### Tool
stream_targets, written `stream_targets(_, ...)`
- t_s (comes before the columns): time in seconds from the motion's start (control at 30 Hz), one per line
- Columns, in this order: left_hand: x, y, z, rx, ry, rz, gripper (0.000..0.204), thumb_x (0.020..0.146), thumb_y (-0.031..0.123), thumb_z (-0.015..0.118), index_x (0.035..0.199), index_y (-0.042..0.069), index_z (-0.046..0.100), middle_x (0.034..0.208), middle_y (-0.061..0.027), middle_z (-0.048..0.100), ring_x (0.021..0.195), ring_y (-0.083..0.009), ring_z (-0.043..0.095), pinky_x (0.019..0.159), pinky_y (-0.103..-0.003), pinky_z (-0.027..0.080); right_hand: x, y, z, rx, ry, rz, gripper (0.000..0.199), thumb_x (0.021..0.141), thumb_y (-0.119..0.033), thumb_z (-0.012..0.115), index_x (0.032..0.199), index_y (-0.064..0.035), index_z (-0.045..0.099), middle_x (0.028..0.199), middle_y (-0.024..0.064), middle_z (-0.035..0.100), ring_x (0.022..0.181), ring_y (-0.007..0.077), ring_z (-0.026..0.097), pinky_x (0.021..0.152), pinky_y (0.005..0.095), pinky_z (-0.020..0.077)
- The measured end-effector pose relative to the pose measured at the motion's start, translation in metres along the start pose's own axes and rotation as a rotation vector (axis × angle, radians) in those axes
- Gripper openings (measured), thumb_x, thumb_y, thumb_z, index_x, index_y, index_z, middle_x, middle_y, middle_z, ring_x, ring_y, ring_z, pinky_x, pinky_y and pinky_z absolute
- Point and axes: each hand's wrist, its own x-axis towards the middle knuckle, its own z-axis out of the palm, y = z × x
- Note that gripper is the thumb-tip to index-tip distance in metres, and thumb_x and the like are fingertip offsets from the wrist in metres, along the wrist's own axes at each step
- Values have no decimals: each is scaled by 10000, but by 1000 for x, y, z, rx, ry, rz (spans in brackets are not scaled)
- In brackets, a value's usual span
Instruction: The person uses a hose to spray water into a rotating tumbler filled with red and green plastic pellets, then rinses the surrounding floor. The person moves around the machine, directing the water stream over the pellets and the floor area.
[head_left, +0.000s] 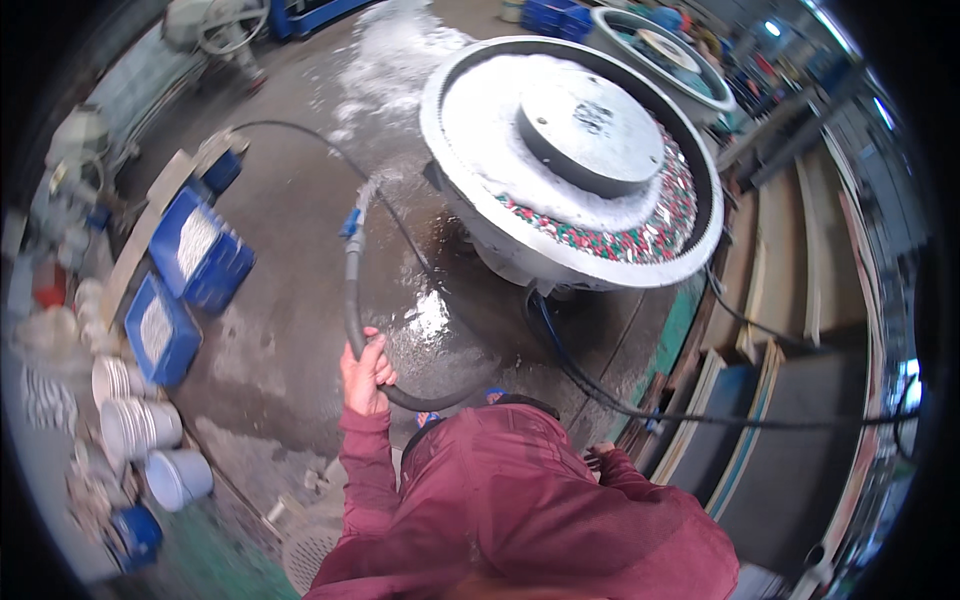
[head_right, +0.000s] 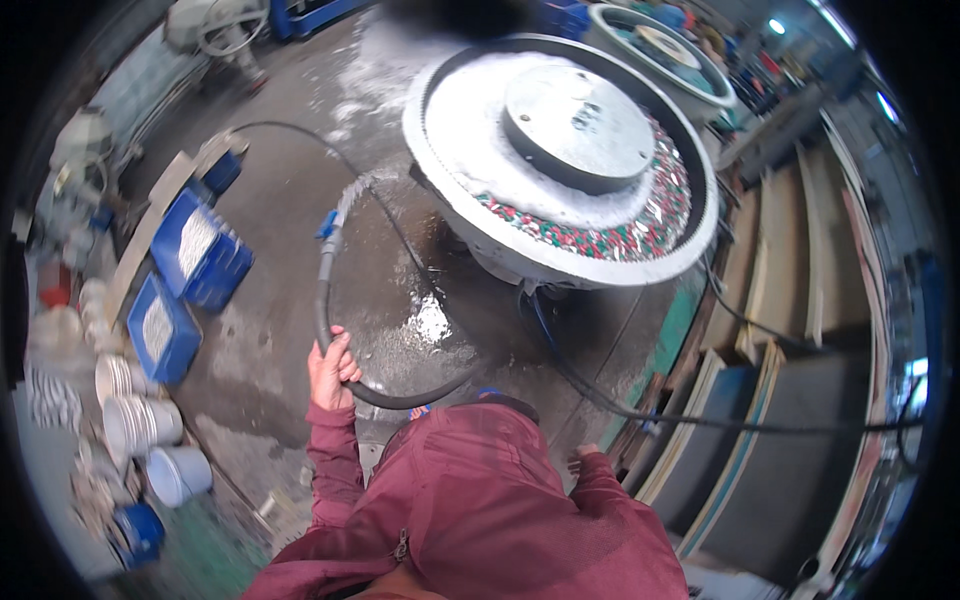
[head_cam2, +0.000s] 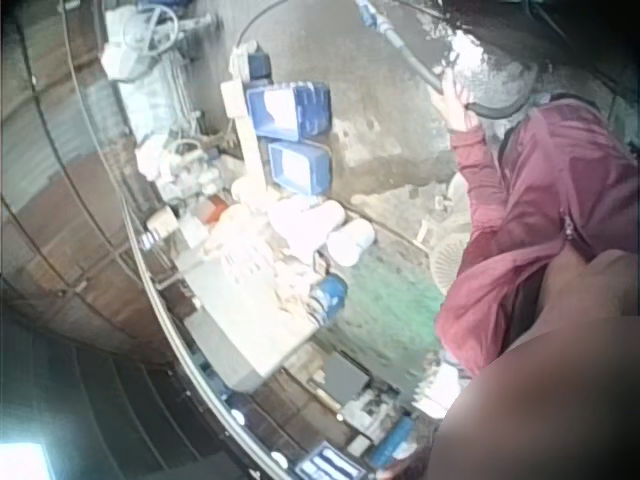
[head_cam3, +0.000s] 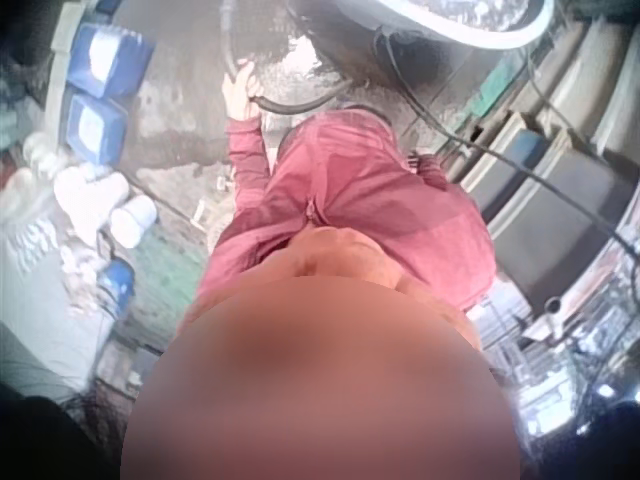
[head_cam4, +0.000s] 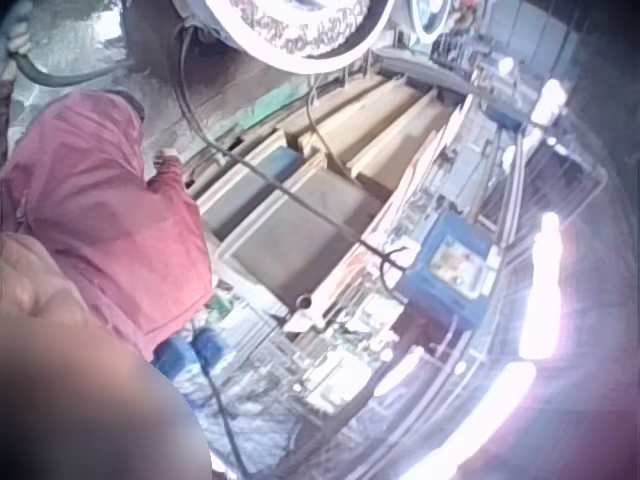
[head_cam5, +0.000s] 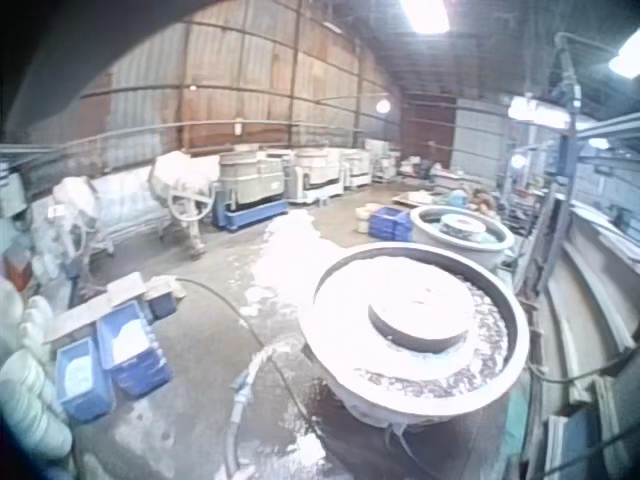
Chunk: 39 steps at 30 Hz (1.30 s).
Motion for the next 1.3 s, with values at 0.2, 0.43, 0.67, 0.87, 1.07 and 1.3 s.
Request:
stream_targets(0.2, -27, 25, 19, 147, -220, -2, 176, 859, 95, 589, 996, 114, 480, 515, 79, 304, 385, -28, 282, 370, -203, 265, -31, -33, 101, -23, -8, -418, 228, 853, -201, 562, 1030, -65, 609, 759, 93, 630, 584, 226, 621, 449, 349, 494)
stream_targets(0.43, -60, -5, 32, 195, -427, -137, 217, 834, 48, 621, 986, 104, 476, 584, 56, 405, 412, -20, 315, 371, -191, 236, -30, -43, 119, 242, -107, -626, 207, 857, -183, 540, 1016, -73, 612, 684, 65, 623, 500, 163, 572, 416, 312, 457)
stream_targets(0.67, -49, -10, 47, 81, -382, -85, 176, 854, 62, 603, 940, 109, 457, 547, 57, 380, 387, -28, 289, 371, -203, 248, -15, 31, 104, -112, 54, -436, 168, 826, -178, 552, 834, -53, 664, 643, 60, 613, 497, 189, 558, 424, 346, 441)
stream_targets(0.87, -47, -7, 80, 98, -353, -34, 180, 853, 62, 595, 916, 124, 438, 524, 65, 350, 384, -23, 274, 369, -200, 250, -9, 25, 61, 92, -1, -228, 183, 871, -164, 431, 918, -55, 570, 643, 128, 590, 479, 272, 565, 396, 414, 453)
stream_targets(1.07, -54, -25, 108, 67, -209, -19, 185, 811, 3, 573, 869, 118, 441, 524, 65, 344, 365, -22, 269, 347, -202, 224, -9, -44, 37, 232, -32, -322, 187, 887, -150, 451, 1017, -59, 551, 685, 85, 610, 498, 200, 580, 427, 373, 487)
stream_targets(1.3, -32, -12, 120, 134, -228, 99, 169, 824, 30, 572, 873, 118, 437, 527, 70, 337, 379, -20, 271, 353, -204, 231, -15, -93, 35, 259, -139, -507, 218, 901, -181, 476, 1070, -65, 551, 720, 74, 618, 522, 189, 587, 452, 345, 493)
